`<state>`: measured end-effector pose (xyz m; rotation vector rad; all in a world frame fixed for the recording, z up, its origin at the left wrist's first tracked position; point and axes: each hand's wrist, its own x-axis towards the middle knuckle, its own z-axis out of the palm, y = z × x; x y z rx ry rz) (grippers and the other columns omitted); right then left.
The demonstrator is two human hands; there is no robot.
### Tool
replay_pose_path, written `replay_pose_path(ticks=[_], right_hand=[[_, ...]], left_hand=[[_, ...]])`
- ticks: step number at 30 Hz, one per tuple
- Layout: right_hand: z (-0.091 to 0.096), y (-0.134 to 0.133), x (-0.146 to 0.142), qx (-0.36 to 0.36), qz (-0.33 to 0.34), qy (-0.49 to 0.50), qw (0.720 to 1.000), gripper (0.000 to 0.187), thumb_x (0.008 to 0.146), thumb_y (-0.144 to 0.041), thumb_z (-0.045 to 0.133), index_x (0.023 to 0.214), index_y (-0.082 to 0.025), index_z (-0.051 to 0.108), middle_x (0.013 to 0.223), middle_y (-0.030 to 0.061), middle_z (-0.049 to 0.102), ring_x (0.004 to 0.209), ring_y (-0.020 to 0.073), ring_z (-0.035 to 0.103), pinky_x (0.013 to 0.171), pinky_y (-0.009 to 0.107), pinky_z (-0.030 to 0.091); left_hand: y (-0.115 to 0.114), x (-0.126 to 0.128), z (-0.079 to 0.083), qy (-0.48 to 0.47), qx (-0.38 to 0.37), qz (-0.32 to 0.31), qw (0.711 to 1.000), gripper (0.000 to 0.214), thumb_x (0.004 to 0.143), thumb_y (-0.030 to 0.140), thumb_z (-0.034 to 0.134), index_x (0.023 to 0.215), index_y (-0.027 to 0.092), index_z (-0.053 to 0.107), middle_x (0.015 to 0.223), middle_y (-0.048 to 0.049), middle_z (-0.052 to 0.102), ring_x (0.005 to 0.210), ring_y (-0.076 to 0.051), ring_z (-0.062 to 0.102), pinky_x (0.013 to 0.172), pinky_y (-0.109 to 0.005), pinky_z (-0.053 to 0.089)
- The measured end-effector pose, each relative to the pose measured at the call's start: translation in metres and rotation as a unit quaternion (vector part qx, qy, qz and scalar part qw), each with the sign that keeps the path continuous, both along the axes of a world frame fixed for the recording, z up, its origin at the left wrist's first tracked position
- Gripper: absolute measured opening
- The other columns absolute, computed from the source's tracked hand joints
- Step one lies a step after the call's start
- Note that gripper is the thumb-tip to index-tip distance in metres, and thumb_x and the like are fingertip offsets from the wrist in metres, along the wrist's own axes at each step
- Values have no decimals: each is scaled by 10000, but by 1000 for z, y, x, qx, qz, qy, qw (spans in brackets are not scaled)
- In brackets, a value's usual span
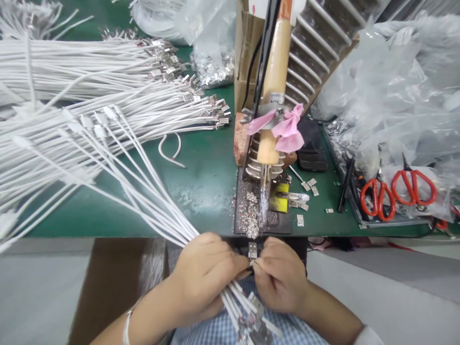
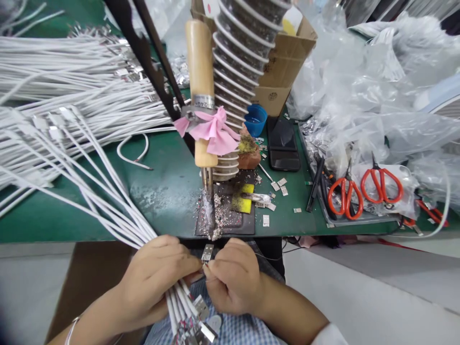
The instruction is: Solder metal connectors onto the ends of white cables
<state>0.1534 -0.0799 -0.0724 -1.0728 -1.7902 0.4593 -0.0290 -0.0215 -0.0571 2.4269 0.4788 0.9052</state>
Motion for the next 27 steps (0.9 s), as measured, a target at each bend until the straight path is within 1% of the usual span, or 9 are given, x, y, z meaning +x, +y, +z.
replay_pose_path(ticks=[4, 7, 9, 11, 13, 15, 21, 24, 27], right_hand=[[0, -1, 1, 0, 1, 12, 1000, 188, 893, -81, 477, 824, -241, 546, 591, -3, 545, 524, 161, 487, 525, 312, 420], [4, 0, 3, -8, 8, 73, 997, 164, 875, -85, 513, 896, -243, 555, 629, -7, 558, 541, 154, 503, 543, 303, 440], [7, 0, 5, -33, 6, 125, 992, 125, 863, -139, 563, 931, -244, 562, 651, -15, 548, 550, 149, 505, 534, 284, 441], [10, 0, 8, -66, 7, 147, 987, 103, 847, -209, 615, 932, -246, 569, 645, -32, 506, 537, 140, 484, 502, 261, 414], [13, -1, 11, -83, 7, 138, 987, 117, 834, -250, 639, 927, -247, 568, 633, -49, 456, 518, 129, 451, 483, 249, 381], [14, -3, 13, -79, 3, 121, 989, 126, 840, -254, 626, 949, -245, 565, 639, -52, 442, 518, 126, 445, 488, 250, 375], [15, -7, 16, -74, -2, 102, 992, 192, 859, -234, 592, 1050, -244, 574, 658, -39, 467, 542, 136, 468, 498, 262, 404], [17, -7, 18, -82, -3, 103, 991, 196, 853, -191, 581, 1044, -235, 590, 666, -32, 494, 556, 138, 485, 510, 267, 420], [19, -6, 21, -110, 5, 95, 989, 159, 864, -132, 554, 982, -219, 616, 691, -13, 547, 587, 134, 526, 525, 256, 433]], left_hand=[[-2, 0, -3, -6, 0, 15, 1000, 153, 902, 93, 487, 986, 151, 600, 684, -8, 651, 559, -154, 527, 593, -330, 300], [-3, 0, -2, -8, 7, 19, 1000, 168, 964, 147, 432, 991, 153, 597, 660, -7, 642, 542, -158, 525, 583, -336, 287], [-2, 0, -1, -2, 10, 17, 1000, 181, 987, 173, 413, 994, 151, 593, 650, -6, 632, 533, -158, 522, 577, -338, 273], [-2, 0, -1, 3, 12, 15, 1000, 183, 994, 180, 408, 998, 148, 588, 641, -3, 622, 528, -157, 513, 576, -338, 261], [-1, -1, -1, 6, 10, 12, 1000, 178, 988, 169, 414, 1002, 144, 589, 641, -4, 619, 528, -157, 503, 577, -339, 252], [-1, -1, -2, 8, 6, 10, 1000, 169, 975, 153, 429, 1009, 139, 593, 646, -8, 620, 537, -160, 503, 583, -339, 248], [-3, -2, -2, 5, 8, 13, 1000, 156, 947, 119, 459, 1001, 134, 604, 648, -12, 614, 539, -163, 493, 589, -338, 242], [-2, -1, -2, 5, 10, 10, 1000, 160, 960, 133, 447, 993, 137, 603, 644, -12, 610, 537, -163, 489, 590, -337, 244], [-1, -1, -2, 4, 9, 7, 1000, 180, 979, 147, 426, 995, 143, 605, 657, -14, 624, 544, -163, 487, 596, -336, 251]])
